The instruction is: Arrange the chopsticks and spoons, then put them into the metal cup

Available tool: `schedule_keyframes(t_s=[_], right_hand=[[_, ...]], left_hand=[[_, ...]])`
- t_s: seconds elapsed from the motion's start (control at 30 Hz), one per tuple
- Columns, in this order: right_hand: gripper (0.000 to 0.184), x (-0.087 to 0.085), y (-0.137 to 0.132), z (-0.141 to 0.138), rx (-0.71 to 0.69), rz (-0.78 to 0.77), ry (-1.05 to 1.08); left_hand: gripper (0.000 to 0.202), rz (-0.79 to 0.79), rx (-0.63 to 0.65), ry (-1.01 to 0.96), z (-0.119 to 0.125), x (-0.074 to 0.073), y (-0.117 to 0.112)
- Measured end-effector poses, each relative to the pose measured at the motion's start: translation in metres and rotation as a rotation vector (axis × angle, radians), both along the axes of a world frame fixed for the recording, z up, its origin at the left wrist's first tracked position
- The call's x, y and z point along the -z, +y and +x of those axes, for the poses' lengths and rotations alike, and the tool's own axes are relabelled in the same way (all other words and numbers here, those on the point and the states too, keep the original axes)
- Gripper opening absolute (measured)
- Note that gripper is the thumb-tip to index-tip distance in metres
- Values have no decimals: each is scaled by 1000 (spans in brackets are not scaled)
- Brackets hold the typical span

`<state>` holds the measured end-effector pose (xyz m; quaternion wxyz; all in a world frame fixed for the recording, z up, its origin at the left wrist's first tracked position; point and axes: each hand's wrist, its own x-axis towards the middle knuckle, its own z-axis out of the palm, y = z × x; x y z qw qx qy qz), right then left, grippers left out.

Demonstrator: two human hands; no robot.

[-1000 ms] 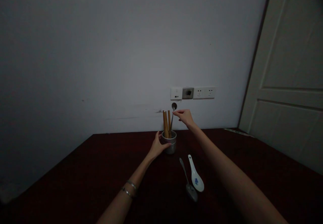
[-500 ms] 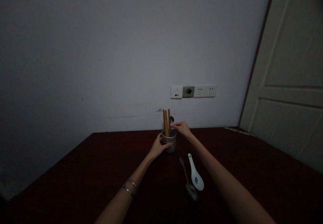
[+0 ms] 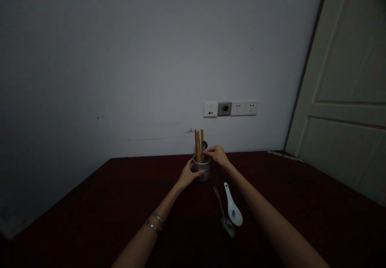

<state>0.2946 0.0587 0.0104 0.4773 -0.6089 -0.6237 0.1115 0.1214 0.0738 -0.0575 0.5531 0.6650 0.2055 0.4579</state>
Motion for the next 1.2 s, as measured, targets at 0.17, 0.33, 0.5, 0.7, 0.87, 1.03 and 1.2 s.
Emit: schedule_keyframes(t_s=[0.17,0.33,0.5,0.7,0.87,1.03,1.2], right_hand=[[22,-2,0,2,3,16,-84],[25,1,0,5,-13,13,-101],[28,1,-3,10,16,0,-116],[31,1,-9,18,-28,-32,-105],[35,6,-15,21,-56,-49,-71],[40,12,-21,24,-52,-56,-79],[43,14,-27,26,-84,-32,-87]], left_hand=[[71,2,3,-8,0,-2,0],[73,15,-3,-11,-1,-3,-1],[75,-6,4,-30,0,-5,-3],[79,-11,-12,7,-1,2,2],[79,6,-16,23,-2,7,5],[79,9,-31,18,-1,9,7],[79,18,-34,5,-1,8,6]])
